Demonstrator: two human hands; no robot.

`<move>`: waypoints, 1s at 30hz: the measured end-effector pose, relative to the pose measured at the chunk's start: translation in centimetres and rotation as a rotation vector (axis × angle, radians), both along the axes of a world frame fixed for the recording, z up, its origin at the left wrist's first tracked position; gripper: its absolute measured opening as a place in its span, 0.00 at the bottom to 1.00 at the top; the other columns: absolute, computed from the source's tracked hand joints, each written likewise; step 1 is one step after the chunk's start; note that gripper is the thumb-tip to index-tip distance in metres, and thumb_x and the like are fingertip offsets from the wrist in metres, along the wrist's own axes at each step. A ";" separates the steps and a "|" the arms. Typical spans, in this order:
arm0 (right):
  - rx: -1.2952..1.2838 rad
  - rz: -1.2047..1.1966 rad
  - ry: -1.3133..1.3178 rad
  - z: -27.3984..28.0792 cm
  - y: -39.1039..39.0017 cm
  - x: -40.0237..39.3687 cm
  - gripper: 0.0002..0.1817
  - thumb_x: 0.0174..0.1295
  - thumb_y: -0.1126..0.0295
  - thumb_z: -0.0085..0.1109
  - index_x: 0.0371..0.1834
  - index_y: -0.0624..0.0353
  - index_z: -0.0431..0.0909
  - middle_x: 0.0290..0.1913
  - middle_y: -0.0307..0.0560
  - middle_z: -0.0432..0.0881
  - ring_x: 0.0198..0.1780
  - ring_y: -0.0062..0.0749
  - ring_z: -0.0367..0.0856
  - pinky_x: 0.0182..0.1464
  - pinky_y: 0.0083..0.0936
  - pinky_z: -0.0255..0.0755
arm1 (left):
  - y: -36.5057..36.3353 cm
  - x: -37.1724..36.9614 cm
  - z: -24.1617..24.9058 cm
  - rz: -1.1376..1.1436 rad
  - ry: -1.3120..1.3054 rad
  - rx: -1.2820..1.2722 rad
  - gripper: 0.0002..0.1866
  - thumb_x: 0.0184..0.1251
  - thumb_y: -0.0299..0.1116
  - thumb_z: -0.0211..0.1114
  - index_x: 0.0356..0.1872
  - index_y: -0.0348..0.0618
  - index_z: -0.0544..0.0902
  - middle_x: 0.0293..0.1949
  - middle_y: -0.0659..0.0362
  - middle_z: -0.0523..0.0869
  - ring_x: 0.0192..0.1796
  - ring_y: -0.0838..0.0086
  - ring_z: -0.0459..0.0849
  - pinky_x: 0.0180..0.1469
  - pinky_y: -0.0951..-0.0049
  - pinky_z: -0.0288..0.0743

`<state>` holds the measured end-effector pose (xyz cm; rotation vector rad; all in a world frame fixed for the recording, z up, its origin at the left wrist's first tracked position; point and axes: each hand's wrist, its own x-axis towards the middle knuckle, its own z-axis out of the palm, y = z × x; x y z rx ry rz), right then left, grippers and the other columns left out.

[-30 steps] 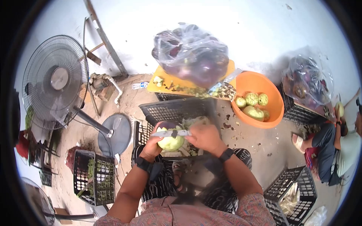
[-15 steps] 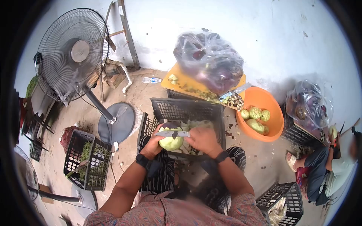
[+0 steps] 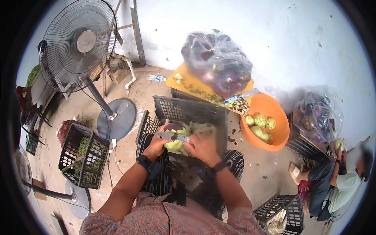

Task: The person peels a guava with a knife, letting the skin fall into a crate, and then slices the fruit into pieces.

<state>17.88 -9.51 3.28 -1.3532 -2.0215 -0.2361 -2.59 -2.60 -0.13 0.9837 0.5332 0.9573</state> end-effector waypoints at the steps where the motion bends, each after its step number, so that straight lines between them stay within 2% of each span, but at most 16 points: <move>1: -0.007 -0.008 0.003 0.0 -0.2 0.2 0.13 0.53 0.58 0.68 0.28 0.54 0.77 0.23 0.41 0.77 0.24 0.39 0.78 0.25 0.32 0.72 | 0.3 0.2 -0.4 -0.005 0.068 0.031 0.35 0.50 0.19 0.66 0.64 0.39 0.68 0.56 0.58 0.76 0.58 0.74 0.75 0.61 0.73 0.69; 4: -0.030 -0.046 0.024 0.0 -0.4 0.8 0.13 0.52 0.58 0.68 0.27 0.54 0.77 0.22 0.41 0.76 0.23 0.39 0.78 0.25 0.32 0.72 | 0.7 1.0 -1.2 -0.029 0.128 0.076 0.36 0.48 0.17 0.62 0.65 0.39 0.67 0.53 0.58 0.78 0.56 0.73 0.76 0.60 0.74 0.70; 8: -0.077 -0.015 0.006 -0.6 -0.2 1.0 0.12 0.52 0.59 0.68 0.26 0.53 0.78 0.21 0.40 0.76 0.22 0.38 0.78 0.24 0.32 0.72 | 0.9 1.0 -1.4 -0.051 0.062 -0.003 0.36 0.48 0.17 0.64 0.64 0.41 0.69 0.55 0.58 0.77 0.57 0.74 0.75 0.60 0.74 0.70; 13: -0.099 -0.025 0.049 -0.9 0.3 0.7 0.12 0.52 0.59 0.68 0.25 0.54 0.77 0.21 0.39 0.77 0.22 0.38 0.78 0.24 0.32 0.72 | 0.9 0.7 -0.9 -0.023 0.124 0.018 0.36 0.48 0.16 0.63 0.64 0.42 0.68 0.55 0.59 0.77 0.56 0.75 0.76 0.60 0.75 0.70; 15: -0.103 -0.017 0.048 -1.1 0.6 0.5 0.12 0.52 0.60 0.68 0.26 0.54 0.78 0.22 0.39 0.78 0.23 0.38 0.79 0.25 0.31 0.72 | 0.9 0.6 -1.0 -0.038 0.105 0.022 0.36 0.47 0.21 0.64 0.64 0.40 0.68 0.54 0.58 0.77 0.57 0.74 0.75 0.61 0.74 0.67; 25: -0.093 -0.005 0.058 -0.7 1.3 -0.6 0.11 0.52 0.61 0.68 0.30 0.54 0.80 0.23 0.40 0.80 0.24 0.38 0.80 0.26 0.30 0.73 | 1.1 0.0 -1.5 -0.011 0.079 0.034 0.34 0.49 0.21 0.63 0.63 0.40 0.68 0.54 0.59 0.77 0.57 0.74 0.75 0.61 0.74 0.66; 28: -0.055 0.000 0.107 -0.7 1.3 -0.4 0.12 0.54 0.56 0.65 0.27 0.50 0.78 0.21 0.41 0.77 0.21 0.40 0.77 0.23 0.34 0.69 | 0.9 0.0 -0.9 -0.013 0.084 0.023 0.34 0.50 0.22 0.65 0.63 0.39 0.68 0.53 0.59 0.77 0.56 0.74 0.75 0.61 0.73 0.67; 30: -0.115 -0.031 0.074 -0.2 1.0 0.2 0.11 0.51 0.61 0.69 0.30 0.54 0.80 0.22 0.39 0.79 0.22 0.38 0.80 0.25 0.30 0.73 | 0.7 0.0 -0.1 -0.022 0.082 -0.017 0.33 0.52 0.26 0.70 0.62 0.39 0.69 0.54 0.58 0.77 0.58 0.72 0.75 0.62 0.72 0.67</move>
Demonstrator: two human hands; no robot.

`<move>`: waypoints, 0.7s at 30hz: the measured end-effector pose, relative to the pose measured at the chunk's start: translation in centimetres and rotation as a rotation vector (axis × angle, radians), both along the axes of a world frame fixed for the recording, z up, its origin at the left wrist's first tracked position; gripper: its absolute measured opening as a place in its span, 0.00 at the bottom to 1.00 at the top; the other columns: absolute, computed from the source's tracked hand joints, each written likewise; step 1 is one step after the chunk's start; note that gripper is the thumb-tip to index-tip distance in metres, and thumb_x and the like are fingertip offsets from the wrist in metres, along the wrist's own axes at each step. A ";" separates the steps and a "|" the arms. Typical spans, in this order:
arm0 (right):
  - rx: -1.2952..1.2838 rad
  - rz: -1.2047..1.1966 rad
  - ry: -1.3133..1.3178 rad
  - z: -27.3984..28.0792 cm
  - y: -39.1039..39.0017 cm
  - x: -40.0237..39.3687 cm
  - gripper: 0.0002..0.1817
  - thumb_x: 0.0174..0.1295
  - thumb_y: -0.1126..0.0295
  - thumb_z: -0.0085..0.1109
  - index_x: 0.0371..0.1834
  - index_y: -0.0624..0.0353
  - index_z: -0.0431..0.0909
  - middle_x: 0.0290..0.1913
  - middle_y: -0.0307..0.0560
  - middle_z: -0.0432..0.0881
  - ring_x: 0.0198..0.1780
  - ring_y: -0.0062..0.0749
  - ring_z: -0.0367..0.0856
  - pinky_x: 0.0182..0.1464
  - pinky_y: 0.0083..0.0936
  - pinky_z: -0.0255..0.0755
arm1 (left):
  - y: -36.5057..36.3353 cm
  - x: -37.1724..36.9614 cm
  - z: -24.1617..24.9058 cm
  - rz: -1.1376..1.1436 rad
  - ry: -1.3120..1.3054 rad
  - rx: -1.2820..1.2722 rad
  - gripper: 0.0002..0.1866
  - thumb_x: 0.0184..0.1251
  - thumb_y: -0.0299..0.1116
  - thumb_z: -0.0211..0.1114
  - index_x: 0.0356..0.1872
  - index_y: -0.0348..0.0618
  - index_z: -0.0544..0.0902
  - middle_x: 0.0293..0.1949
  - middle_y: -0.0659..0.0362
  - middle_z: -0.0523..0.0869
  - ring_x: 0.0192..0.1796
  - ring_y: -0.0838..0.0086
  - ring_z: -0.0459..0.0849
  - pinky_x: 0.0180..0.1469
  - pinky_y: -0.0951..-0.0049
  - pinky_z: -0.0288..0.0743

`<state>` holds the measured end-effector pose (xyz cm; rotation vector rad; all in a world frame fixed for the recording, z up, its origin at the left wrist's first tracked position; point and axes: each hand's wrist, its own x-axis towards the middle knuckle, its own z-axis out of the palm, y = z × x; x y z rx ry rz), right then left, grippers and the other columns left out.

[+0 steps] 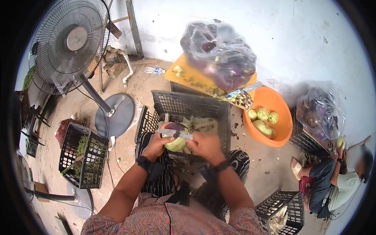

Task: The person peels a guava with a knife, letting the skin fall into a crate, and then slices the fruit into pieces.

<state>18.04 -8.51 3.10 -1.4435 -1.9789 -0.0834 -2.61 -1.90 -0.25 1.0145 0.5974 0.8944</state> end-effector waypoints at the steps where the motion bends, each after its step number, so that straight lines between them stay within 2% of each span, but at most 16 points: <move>1: -0.002 -0.004 0.000 0.0 0.0 0.2 0.11 0.51 0.61 0.69 0.30 0.54 0.80 0.22 0.39 0.79 0.22 0.38 0.80 0.25 0.30 0.73 | 0.0 0.1 0.1 -0.004 0.000 -0.002 0.33 0.52 0.26 0.70 0.62 0.39 0.69 0.54 0.58 0.77 0.58 0.72 0.75 0.62 0.72 0.67; 12: 0.011 0.022 -0.045 -0.1 -0.2 0.4 0.11 0.51 0.61 0.68 0.24 0.54 0.77 0.20 0.39 0.77 0.22 0.37 0.79 0.23 0.31 0.71 | 0.0 0.2 0.1 -0.058 0.050 0.070 0.34 0.50 0.26 0.70 0.62 0.40 0.70 0.55 0.59 0.77 0.59 0.73 0.74 0.64 0.72 0.65; 15: 0.017 0.018 -0.038 -0.2 -0.1 0.4 0.11 0.51 0.61 0.68 0.23 0.54 0.77 0.20 0.39 0.76 0.22 0.38 0.78 0.23 0.31 0.71 | -0.1 0.3 0.6 -0.055 0.067 0.060 0.37 0.46 0.23 0.68 0.64 0.38 0.68 0.55 0.58 0.77 0.59 0.72 0.74 0.65 0.71 0.64; 21: -0.019 0.022 0.002 -0.2 -0.1 1.2 0.11 0.52 0.61 0.67 0.26 0.55 0.78 0.21 0.41 0.78 0.23 0.40 0.79 0.25 0.33 0.72 | -0.3 0.2 0.8 -0.050 0.012 0.037 0.38 0.45 0.25 0.70 0.63 0.37 0.68 0.54 0.58 0.79 0.57 0.73 0.77 0.63 0.72 0.67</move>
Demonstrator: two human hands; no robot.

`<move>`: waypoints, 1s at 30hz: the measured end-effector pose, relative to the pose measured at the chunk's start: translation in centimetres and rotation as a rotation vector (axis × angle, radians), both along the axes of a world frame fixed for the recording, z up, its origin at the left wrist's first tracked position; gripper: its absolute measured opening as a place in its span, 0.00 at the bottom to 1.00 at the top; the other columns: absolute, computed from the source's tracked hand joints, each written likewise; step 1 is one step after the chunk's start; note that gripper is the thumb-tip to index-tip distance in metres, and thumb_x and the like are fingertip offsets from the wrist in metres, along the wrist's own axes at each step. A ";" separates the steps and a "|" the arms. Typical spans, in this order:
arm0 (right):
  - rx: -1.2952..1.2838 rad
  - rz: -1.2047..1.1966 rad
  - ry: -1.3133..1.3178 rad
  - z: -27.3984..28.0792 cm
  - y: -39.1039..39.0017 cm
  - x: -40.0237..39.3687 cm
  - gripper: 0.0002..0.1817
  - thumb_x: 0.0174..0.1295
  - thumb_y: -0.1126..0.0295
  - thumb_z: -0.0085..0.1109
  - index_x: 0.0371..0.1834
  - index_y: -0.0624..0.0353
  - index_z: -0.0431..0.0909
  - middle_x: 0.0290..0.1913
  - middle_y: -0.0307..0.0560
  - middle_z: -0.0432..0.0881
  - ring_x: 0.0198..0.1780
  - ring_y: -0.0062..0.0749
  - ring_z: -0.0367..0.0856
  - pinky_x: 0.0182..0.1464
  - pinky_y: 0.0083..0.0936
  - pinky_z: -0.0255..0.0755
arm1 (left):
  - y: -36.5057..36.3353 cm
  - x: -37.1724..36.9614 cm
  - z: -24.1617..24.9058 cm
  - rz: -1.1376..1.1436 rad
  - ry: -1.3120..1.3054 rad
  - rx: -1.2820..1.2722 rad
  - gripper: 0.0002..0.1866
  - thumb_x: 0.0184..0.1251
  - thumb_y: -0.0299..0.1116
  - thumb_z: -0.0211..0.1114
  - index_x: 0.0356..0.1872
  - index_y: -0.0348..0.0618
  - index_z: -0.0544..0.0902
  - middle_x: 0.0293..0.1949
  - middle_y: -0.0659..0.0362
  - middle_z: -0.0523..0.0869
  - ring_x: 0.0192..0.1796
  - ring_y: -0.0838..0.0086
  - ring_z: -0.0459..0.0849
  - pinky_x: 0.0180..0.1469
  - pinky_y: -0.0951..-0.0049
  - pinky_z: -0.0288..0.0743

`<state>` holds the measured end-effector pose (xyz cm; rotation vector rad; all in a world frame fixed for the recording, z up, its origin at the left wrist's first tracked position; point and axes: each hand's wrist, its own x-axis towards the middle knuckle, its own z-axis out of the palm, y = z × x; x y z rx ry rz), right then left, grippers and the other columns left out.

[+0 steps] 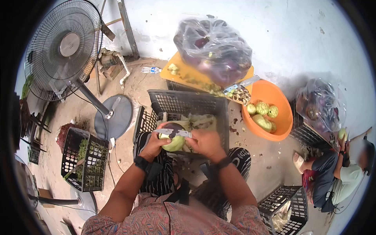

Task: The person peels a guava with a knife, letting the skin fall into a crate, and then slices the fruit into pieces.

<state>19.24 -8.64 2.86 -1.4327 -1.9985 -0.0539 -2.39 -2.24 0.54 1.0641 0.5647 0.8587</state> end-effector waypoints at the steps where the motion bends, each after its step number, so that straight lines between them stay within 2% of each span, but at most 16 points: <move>1: 0.000 -0.001 0.001 0.0 0.0 0.1 0.11 0.52 0.61 0.67 0.26 0.55 0.78 0.21 0.41 0.78 0.23 0.40 0.79 0.25 0.33 0.72 | 0.0 0.0 0.0 -0.001 0.001 0.000 0.38 0.45 0.25 0.70 0.63 0.37 0.68 0.54 0.58 0.79 0.57 0.73 0.77 0.63 0.72 0.67; 4: -0.016 -0.017 -0.013 0.0 0.0 0.2 0.10 0.53 0.61 0.67 0.27 0.55 0.79 0.22 0.42 0.79 0.23 0.41 0.80 0.25 0.33 0.73 | 0.0 -0.1 -0.1 -0.020 -0.011 0.007 0.35 0.48 0.27 0.71 0.62 0.40 0.71 0.55 0.60 0.78 0.58 0.74 0.75 0.63 0.73 0.65; 6: 0.028 -0.011 0.021 -0.2 0.0 0.2 0.15 0.54 0.57 0.65 0.20 0.51 0.72 0.19 0.42 0.75 0.22 0.40 0.77 0.24 0.36 0.70 | 0.1 -0.2 -0.3 -0.022 0.007 0.012 0.35 0.48 0.27 0.71 0.62 0.40 0.71 0.55 0.60 0.78 0.58 0.74 0.75 0.63 0.73 0.65; 13: 0.032 -0.025 0.020 -0.2 -0.1 0.1 0.16 0.54 0.56 0.65 0.20 0.52 0.72 0.19 0.41 0.75 0.22 0.41 0.77 0.24 0.36 0.70 | 0.1 -0.4 -0.4 -0.012 0.018 0.025 0.35 0.47 0.26 0.71 0.62 0.40 0.71 0.55 0.60 0.78 0.58 0.75 0.74 0.63 0.73 0.65; 15: 0.004 0.005 -0.008 0.0 -0.1 -0.1 0.10 0.53 0.62 0.67 0.26 0.55 0.79 0.22 0.42 0.79 0.23 0.41 0.79 0.24 0.33 0.72 | 0.2 -0.3 -0.3 -0.017 0.061 0.059 0.36 0.46 0.25 0.71 0.62 0.39 0.70 0.54 0.59 0.78 0.58 0.75 0.75 0.63 0.73 0.66; 18: -0.016 0.006 0.025 -0.3 0.0 -0.1 0.10 0.53 0.61 0.67 0.25 0.55 0.79 0.22 0.43 0.79 0.23 0.41 0.80 0.24 0.33 0.72 | 0.2 0.0 -0.4 0.012 0.091 0.077 0.38 0.42 0.26 0.72 0.61 0.38 0.71 0.53 0.59 0.79 0.56 0.74 0.76 0.62 0.73 0.68; 22: -0.025 0.014 0.008 -0.1 0.1 0.2 0.11 0.53 0.61 0.67 0.24 0.55 0.79 0.21 0.43 0.79 0.23 0.42 0.80 0.24 0.33 0.72 | 0.1 -0.2 -0.3 0.001 0.072 0.071 0.38 0.42 0.25 0.72 0.61 0.38 0.70 0.53 0.59 0.79 0.56 0.73 0.76 0.62 0.73 0.67; 24: -0.014 -0.020 0.071 -0.3 0.2 0.2 0.16 0.55 0.56 0.65 0.19 0.53 0.72 0.19 0.44 0.76 0.22 0.43 0.78 0.24 0.37 0.69 | 0.1 -0.3 -0.6 0.006 0.014 0.024 0.38 0.45 0.24 0.73 0.63 0.40 0.69 0.53 0.60 0.78 0.57 0.74 0.76 0.62 0.73 0.67; 30: -0.020 -0.029 0.050 -0.3 0.1 0.5 0.17 0.55 0.56 0.65 0.19 0.53 0.71 0.19 0.44 0.76 0.22 0.44 0.78 0.24 0.38 0.69 | 0.1 -0.5 -0.9 0.005 0.006 0.017 0.39 0.45 0.23 0.73 0.64 0.42 0.69 0.54 0.59 0.78 0.57 0.74 0.76 0.61 0.72 0.69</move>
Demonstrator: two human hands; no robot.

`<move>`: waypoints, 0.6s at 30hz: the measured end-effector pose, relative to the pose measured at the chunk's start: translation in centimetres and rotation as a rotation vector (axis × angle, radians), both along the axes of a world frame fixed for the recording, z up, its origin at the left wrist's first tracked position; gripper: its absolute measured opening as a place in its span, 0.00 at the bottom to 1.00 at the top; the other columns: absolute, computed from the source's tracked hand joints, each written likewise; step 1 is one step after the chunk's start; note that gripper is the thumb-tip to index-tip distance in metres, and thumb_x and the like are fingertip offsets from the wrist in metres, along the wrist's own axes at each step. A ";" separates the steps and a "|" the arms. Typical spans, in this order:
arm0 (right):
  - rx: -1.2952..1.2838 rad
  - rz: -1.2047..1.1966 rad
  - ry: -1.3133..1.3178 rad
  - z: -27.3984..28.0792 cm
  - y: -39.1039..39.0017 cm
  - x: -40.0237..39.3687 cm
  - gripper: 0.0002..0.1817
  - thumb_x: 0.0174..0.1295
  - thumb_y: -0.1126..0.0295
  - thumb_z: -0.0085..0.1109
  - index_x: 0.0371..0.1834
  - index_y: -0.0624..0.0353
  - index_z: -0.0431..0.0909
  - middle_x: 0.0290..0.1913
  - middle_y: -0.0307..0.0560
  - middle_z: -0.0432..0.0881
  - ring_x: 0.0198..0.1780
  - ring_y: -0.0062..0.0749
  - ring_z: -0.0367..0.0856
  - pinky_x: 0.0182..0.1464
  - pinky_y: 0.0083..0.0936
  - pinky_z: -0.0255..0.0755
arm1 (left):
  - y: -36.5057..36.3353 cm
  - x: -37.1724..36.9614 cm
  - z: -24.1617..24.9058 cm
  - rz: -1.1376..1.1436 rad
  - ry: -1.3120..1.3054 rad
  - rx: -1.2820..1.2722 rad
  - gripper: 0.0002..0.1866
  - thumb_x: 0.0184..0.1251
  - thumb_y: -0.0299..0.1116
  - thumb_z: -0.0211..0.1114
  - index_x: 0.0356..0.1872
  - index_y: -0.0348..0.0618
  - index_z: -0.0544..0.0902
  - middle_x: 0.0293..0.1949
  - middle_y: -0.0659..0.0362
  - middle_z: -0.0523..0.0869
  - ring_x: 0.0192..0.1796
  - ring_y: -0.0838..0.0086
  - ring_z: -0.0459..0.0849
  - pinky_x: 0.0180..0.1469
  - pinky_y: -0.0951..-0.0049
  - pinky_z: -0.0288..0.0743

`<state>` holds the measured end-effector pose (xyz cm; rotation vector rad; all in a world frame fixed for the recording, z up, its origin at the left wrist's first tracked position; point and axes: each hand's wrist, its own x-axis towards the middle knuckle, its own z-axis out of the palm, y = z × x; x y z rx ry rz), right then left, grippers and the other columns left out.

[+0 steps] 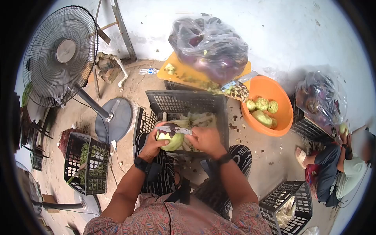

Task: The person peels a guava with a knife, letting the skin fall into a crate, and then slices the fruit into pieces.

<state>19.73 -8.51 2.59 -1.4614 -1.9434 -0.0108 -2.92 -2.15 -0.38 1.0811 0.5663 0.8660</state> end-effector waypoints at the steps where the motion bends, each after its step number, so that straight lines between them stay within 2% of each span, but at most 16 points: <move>1: 0.002 -0.003 0.002 0.0 0.0 0.1 0.17 0.55 0.56 0.65 0.19 0.53 0.71 0.19 0.44 0.76 0.22 0.44 0.78 0.24 0.38 0.69 | 0.0 0.0 0.2 -0.003 0.002 0.002 0.39 0.45 0.23 0.73 0.64 0.42 0.69 0.54 0.59 0.78 0.57 0.74 0.76 0.61 0.72 0.69; 3: -0.025 -0.013 -0.034 0.0 -0.1 0.2 0.12 0.54 0.59 0.65 0.23 0.54 0.78 0.19 0.43 0.78 0.22 0.44 0.79 0.24 0.35 0.72 | -0.2 -0.2 0.5 -0.002 0.017 0.019 0.38 0.45 0.23 0.73 0.63 0.43 0.69 0.54 0.60 0.78 0.57 0.73 0.76 0.61 0.72 0.69; 10: -0.026 -0.023 -0.020 -0.5 0.0 0.5 0.12 0.55 0.59 0.65 0.23 0.54 0.77 0.20 0.44 0.79 0.22 0.44 0.79 0.25 0.35 0.72 | -0.4 -0.2 0.8 0.010 0.046 0.021 0.38 0.46 0.24 0.72 0.63 0.43 0.69 0.53 0.60 0.78 0.57 0.73 0.76 0.61 0.72 0.69; 12: -0.004 -0.019 0.009 -0.5 0.0 0.4 0.17 0.54 0.57 0.64 0.18 0.53 0.71 0.19 0.44 0.75 0.22 0.44 0.77 0.24 0.38 0.69 | -0.4 -0.2 1.0 0.014 0.046 0.026 0.38 0.46 0.23 0.72 0.63 0.43 0.69 0.53 0.60 0.78 0.57 0.74 0.76 0.61 0.72 0.69; 15: -0.032 -0.018 -0.020 -0.3 0.0 0.6 0.14 0.56 0.58 0.64 0.22 0.55 0.77 0.19 0.45 0.78 0.22 0.47 0.78 0.23 0.37 0.70 | -0.4 -0.2 1.0 0.013 0.041 0.000 0.38 0.45 0.24 0.72 0.63 0.43 0.69 0.53 0.60 0.78 0.57 0.74 0.75 0.60 0.73 0.69; 18: -0.112 -0.143 -0.076 -0.9 0.4 1.4 0.17 0.58 0.56 0.62 0.19 0.56 0.74 0.18 0.48 0.76 0.22 0.50 0.76 0.23 0.39 0.69 | -0.2 -0.5 0.4 0.025 0.031 0.082 0.38 0.44 0.26 0.72 0.63 0.42 0.69 0.53 0.60 0.77 0.57 0.74 0.75 0.60 0.73 0.69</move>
